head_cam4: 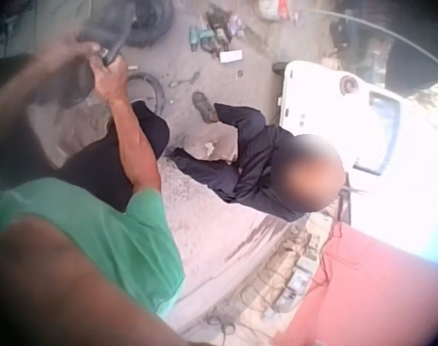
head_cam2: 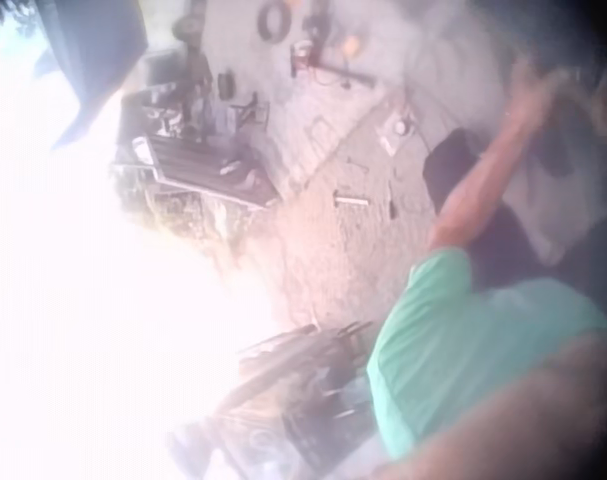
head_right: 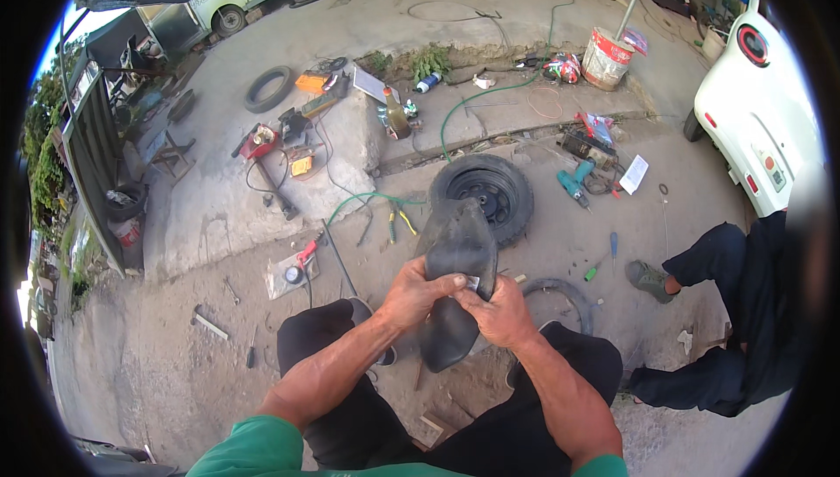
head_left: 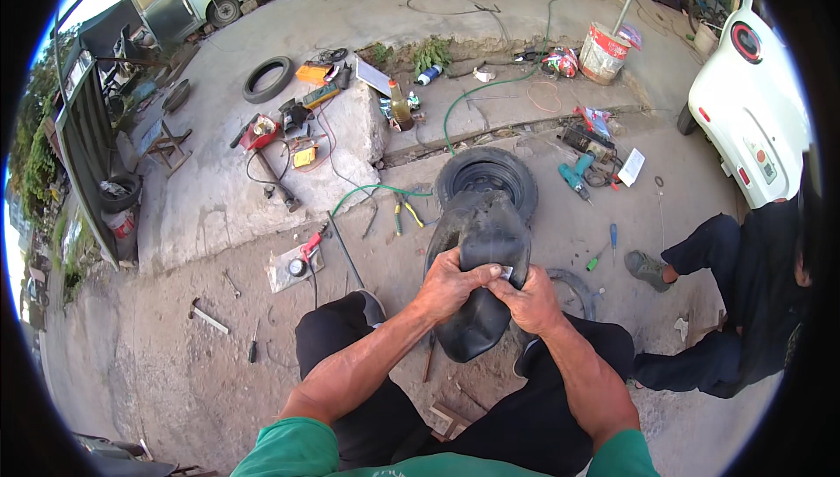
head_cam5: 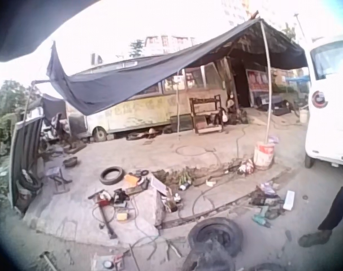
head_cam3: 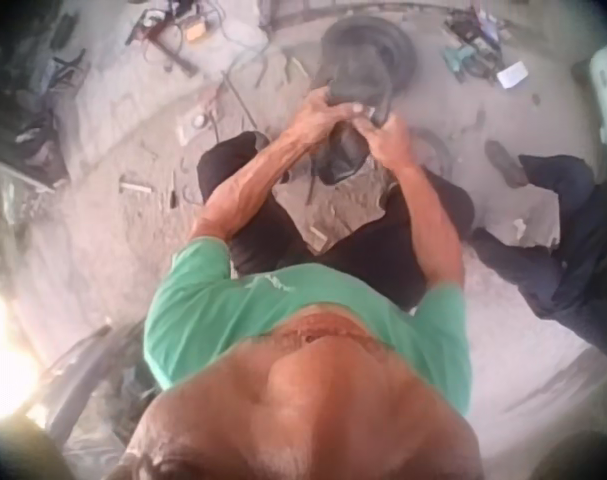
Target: The person applies glue to a punctured tire tube, places a patch over the hole, and uses a hammer to press the patch firmly. The tube is then positioned onto a wheel rim.
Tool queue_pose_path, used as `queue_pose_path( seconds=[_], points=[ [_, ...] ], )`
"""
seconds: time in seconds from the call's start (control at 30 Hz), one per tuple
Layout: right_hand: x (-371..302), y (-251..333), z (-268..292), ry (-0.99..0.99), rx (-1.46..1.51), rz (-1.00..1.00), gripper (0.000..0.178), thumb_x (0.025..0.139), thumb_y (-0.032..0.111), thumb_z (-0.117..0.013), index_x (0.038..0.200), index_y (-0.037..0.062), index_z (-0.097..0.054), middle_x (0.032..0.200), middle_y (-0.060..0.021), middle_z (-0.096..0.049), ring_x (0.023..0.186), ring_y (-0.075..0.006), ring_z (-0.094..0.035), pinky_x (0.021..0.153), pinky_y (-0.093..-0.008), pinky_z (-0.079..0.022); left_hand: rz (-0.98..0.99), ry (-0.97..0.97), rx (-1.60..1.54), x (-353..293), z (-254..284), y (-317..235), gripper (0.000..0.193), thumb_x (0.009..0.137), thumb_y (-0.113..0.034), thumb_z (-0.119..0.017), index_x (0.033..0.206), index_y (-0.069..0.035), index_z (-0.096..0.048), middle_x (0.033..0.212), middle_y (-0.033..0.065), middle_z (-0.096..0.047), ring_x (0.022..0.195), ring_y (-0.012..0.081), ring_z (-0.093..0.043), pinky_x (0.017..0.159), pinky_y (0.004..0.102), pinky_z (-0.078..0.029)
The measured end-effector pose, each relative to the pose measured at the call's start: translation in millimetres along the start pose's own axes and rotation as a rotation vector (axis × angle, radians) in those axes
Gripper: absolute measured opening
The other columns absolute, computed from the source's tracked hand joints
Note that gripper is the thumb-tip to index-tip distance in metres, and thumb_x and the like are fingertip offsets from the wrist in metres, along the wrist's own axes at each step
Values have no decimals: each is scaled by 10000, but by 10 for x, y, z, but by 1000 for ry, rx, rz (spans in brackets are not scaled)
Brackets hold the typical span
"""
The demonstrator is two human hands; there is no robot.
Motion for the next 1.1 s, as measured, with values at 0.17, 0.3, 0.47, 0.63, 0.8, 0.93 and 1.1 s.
queue_pose_path(
  seconds=[0.17,0.3,0.47,0.63,0.8,0.93,1.1],
  points=[
    [-16,-7,-45,3,-72,49,133,957,141,-718,964,8,-710,790,10,-669,737,-73,-571,662,-293,-488,-71,-33,86,31,-16,-20,255,900,-86,-798,1127,-5,-714,1016,47,-745,866,113,-682,781,305,-583],
    [25,-94,-86,-25,-79,56,118,950,126,-711,952,8,-710,778,5,-668,727,-77,-571,649,-303,-487,-61,-111,132,33,-14,-31,221,901,-122,-809,1075,-7,-735,972,45,-751,834,106,-681,747,304,-579],
    [0,-104,-91,1,-123,4,119,955,121,-696,954,2,-700,786,13,-657,729,-70,-554,654,-305,-485,-42,-190,143,16,25,-50,205,925,-164,-794,1040,-3,-741,929,39,-744,785,103,-665,708,302,-570],
    [-57,-110,-70,13,-45,-7,132,959,115,-692,1018,-2,-686,829,22,-656,752,-64,-547,671,-297,-483,30,-168,12,12,62,-26,274,939,-179,-782,1121,8,-700,972,42,-724,822,109,-650,736,304,-568],
    [-50,-72,-61,-33,64,28,180,965,111,-689,1101,-8,-687,898,27,-673,809,-60,-559,734,-277,-495,-101,-40,150,-32,-28,-107,328,960,-185,-756,1189,25,-651,1045,51,-707,905,112,-635,804,318,-560],
    [-47,-182,1,45,26,30,207,976,117,-680,1139,-10,-688,950,30,-687,847,-58,-568,765,-275,-501,-14,-68,240,-113,-111,-298,309,977,-194,-736,1182,24,-657,1040,41,-707,894,103,-627,796,317,-555],
    [-50,-169,-23,13,165,22,229,946,89,-689,1149,-18,-700,996,25,-702,877,-60,-591,780,-263,-499,-16,-1,138,-35,-30,-156,315,962,-210,-753,1168,10,-663,1037,52,-711,895,109,-633,798,320,-553]
  ],
)
Point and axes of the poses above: each hand's wrist, its own x-axis towards the middle knuckle, its own z-axis out of the back of the hand, y = z × x, the point moved 6 cm from there along x, towards the middle knuckle
